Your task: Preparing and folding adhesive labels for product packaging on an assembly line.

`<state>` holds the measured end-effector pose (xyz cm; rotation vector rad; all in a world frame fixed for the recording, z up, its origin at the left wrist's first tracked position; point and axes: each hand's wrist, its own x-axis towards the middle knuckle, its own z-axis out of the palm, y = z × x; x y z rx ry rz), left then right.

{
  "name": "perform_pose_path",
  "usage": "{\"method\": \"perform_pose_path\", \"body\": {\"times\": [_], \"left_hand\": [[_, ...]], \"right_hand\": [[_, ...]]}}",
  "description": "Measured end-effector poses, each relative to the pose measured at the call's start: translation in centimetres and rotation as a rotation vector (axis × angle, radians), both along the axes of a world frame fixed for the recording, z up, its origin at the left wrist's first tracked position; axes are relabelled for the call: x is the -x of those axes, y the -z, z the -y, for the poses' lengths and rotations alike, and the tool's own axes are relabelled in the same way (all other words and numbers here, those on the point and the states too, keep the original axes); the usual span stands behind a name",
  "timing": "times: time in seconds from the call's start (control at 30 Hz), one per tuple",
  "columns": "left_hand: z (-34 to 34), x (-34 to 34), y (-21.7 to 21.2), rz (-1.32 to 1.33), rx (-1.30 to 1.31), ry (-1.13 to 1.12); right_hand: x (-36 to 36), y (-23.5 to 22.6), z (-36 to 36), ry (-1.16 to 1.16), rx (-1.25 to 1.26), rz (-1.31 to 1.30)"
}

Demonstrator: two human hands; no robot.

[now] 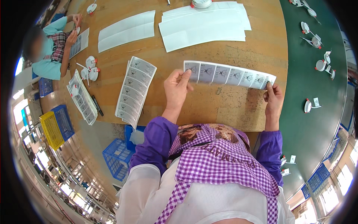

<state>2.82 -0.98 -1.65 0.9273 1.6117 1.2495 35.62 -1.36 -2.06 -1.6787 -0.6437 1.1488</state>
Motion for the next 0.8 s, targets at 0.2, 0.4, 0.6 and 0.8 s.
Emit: {"method": "perform_pose_path", "body": {"times": [0.2,0.4,0.6,0.8], "left_hand": [[-0.4,-0.1,-3.3,0.356,0.248,-0.020],[0.3,-0.3,-4.8,0.339,0.214,0.000],[0.4,-0.5,-6.1,0.309,0.180,0.041],[0.4,-1.1,-7.7,0.210,0.150,0.095]], "right_hand": [[-0.6,-3.2,-1.1,-0.037,0.063,-0.045],[-0.8,-3.5,-0.4,-0.024,0.048,-0.069],[-1.2,-3.0,0.4,-0.024,0.072,-0.111],[-1.8,-1.8,1.4,-0.014,0.092,-0.212]]}}
